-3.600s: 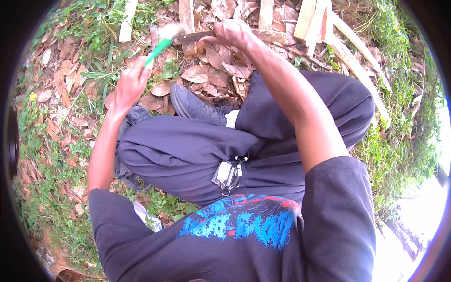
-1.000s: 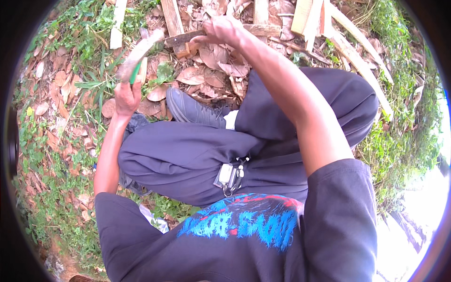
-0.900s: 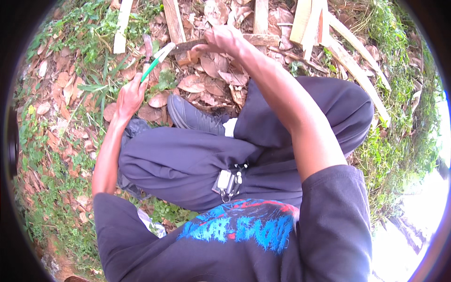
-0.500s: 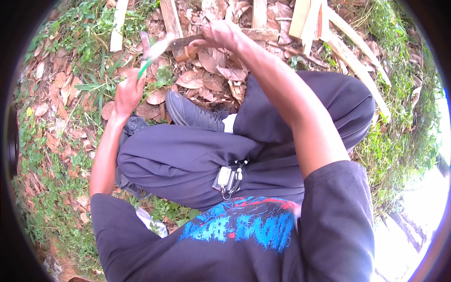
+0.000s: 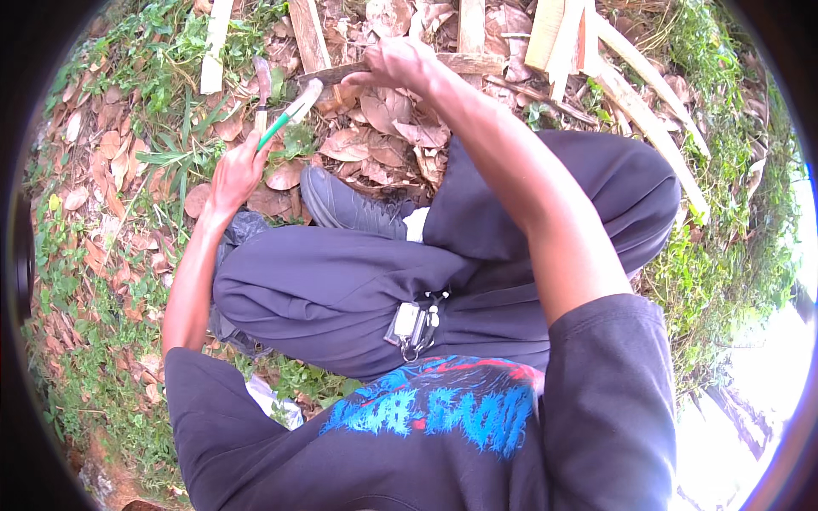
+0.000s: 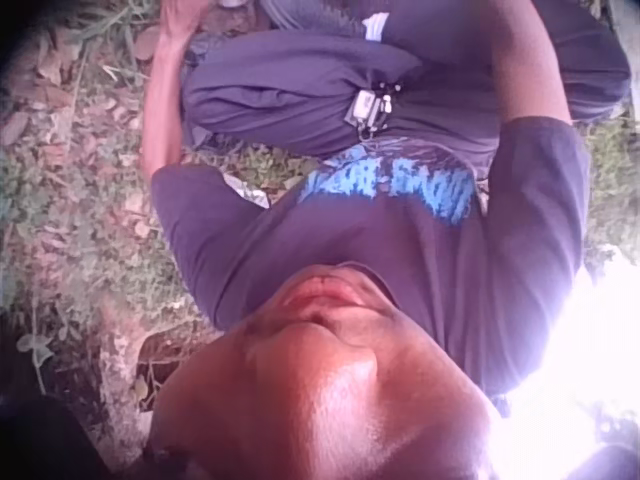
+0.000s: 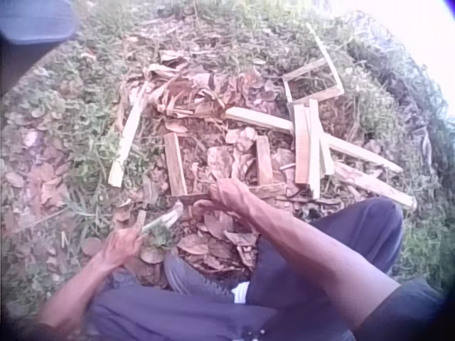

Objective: The person sits on the ground and arranges several thin wooden strips into a neat stack. They use a green-handled knife to scrape and smooth the edges of the wood pieces while organizing them.

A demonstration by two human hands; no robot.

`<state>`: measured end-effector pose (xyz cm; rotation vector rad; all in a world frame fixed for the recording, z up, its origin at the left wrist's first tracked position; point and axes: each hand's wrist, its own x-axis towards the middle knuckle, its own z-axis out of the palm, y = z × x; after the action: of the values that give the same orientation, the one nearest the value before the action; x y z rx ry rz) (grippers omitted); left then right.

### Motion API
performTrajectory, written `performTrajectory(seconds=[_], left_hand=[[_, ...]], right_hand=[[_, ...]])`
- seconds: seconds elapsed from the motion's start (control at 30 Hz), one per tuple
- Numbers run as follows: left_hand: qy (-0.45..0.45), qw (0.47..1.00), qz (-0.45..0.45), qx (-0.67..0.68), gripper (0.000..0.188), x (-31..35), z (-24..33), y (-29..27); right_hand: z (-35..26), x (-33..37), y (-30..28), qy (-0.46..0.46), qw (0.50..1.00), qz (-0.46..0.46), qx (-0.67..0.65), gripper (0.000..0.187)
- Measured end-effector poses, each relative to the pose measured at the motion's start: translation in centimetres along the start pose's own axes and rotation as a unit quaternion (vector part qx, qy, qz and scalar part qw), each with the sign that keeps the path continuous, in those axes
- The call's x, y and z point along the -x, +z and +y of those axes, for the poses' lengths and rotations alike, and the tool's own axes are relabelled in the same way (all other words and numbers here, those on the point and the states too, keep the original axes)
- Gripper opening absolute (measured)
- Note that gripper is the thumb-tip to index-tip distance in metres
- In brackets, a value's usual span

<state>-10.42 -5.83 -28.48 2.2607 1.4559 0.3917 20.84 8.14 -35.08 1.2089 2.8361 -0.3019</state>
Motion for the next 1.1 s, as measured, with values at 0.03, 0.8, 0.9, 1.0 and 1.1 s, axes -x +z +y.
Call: performTrajectory(seconds=[0.03, 0.8, 0.9, 1.0, 1.1], left_hand=[[0.028, 0.999, 0.028, -0.004, 0.026, 0.0, 0.1, 0.0], [0.043, 0.998, 0.039, -0.009, 0.017, -0.3, -0.3, 0.0], [-0.056, 0.998, -0.018, 0.038, 0.017, -0.1, -0.7, 0.0], [-0.008, 0.998, 0.045, -0.045, 0.024, -0.5, -1.5, -0.4], [0.023, 0.998, 0.051, -0.005, 0.025, -0.2, -1.5, -0.3]], right_hand=[[0.0, 0.2, -0.1, -0.005, 0.999, 0.033, -0.026, 0.073], [-0.1, 0.1, 0.4, -0.001, 0.999, 0.040, -0.016, 0.074], [-0.2, -0.2, 0.0, 0.000, 1.000, -0.011, 0.013, 0.074], [0.3, -0.5, -0.2, -0.002, 1.000, 0.014, 0.005, 0.074], [-0.2, -0.1, 0.0, -0.021, 0.999, 0.019, 0.034, 0.072]])
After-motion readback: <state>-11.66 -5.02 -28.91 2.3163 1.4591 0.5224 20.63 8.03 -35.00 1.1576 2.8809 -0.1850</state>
